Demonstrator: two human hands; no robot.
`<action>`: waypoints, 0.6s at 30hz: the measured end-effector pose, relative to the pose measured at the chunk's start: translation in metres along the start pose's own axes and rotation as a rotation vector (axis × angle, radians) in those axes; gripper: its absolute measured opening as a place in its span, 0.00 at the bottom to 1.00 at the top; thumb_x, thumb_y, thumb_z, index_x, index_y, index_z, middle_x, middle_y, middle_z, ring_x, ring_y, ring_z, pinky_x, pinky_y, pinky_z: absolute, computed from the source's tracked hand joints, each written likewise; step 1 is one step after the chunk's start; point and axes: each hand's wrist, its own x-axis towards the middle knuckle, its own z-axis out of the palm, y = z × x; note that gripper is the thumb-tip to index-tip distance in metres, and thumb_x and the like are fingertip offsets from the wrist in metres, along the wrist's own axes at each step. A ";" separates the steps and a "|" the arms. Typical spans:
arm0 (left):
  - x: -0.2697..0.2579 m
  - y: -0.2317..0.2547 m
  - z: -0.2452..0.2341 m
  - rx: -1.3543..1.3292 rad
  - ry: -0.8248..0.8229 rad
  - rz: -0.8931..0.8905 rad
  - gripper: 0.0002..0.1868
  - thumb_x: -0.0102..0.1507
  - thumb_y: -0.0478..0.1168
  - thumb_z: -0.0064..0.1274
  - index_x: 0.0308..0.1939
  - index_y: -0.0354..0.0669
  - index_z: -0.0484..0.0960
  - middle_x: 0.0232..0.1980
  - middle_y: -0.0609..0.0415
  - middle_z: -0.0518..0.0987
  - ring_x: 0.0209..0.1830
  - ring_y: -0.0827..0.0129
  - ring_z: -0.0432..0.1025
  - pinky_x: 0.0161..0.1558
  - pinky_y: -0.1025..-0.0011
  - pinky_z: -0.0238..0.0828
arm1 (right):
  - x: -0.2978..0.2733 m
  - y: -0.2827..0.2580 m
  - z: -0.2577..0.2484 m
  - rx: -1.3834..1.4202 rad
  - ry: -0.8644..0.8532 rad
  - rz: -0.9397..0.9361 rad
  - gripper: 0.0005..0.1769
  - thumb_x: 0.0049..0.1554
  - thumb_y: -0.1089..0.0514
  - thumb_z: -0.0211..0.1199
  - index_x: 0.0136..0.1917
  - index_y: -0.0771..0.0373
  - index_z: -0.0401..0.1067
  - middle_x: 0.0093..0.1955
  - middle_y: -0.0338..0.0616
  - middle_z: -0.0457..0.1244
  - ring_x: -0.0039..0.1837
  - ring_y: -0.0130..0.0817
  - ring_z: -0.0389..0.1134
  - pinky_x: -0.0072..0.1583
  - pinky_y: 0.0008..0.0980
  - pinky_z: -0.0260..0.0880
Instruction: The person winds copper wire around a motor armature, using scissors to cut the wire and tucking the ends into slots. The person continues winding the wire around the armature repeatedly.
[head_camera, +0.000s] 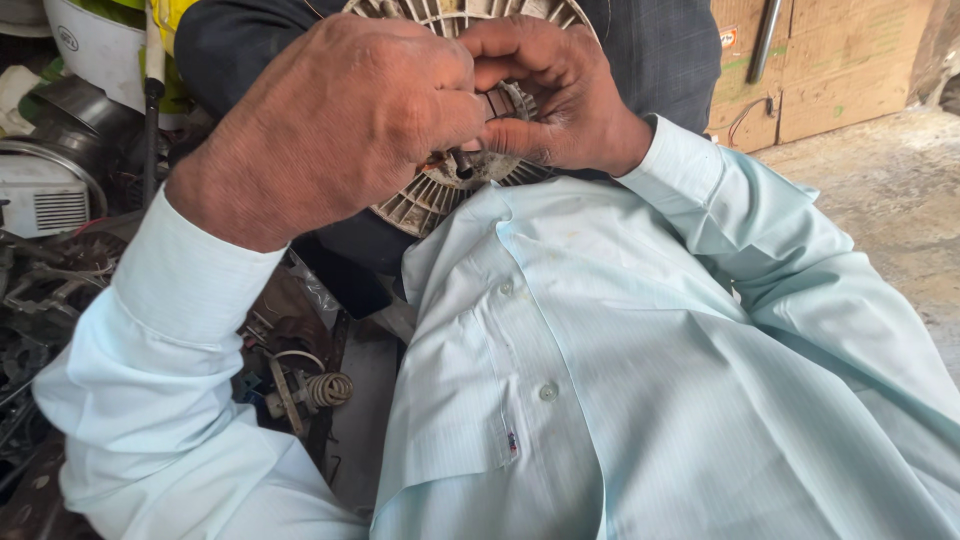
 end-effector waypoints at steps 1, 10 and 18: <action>0.002 0.000 -0.001 -0.016 -0.006 0.004 0.13 0.68 0.33 0.58 0.28 0.44 0.82 0.26 0.56 0.75 0.29 0.71 0.74 0.33 0.70 0.73 | 0.000 0.000 0.000 0.021 -0.006 0.020 0.33 0.65 0.57 0.75 0.76 0.68 0.63 0.61 0.48 0.71 0.65 0.28 0.73 0.69 0.27 0.74; 0.010 0.012 -0.005 0.200 -0.054 0.059 0.12 0.62 0.33 0.59 0.23 0.47 0.82 0.23 0.59 0.74 0.27 0.74 0.73 0.33 0.73 0.74 | -0.004 0.005 0.000 0.213 -0.104 0.047 0.29 0.69 0.55 0.72 0.75 0.67 0.62 0.66 0.42 0.66 0.67 0.25 0.69 0.70 0.26 0.73; 0.007 0.043 0.014 0.536 -0.088 0.058 0.12 0.61 0.33 0.57 0.22 0.45 0.78 0.22 0.60 0.73 0.24 0.79 0.70 0.25 0.80 0.69 | -0.005 -0.002 -0.001 0.159 -0.095 0.116 0.23 0.71 0.56 0.67 0.73 0.67 0.64 0.61 0.39 0.66 0.62 0.21 0.69 0.64 0.22 0.72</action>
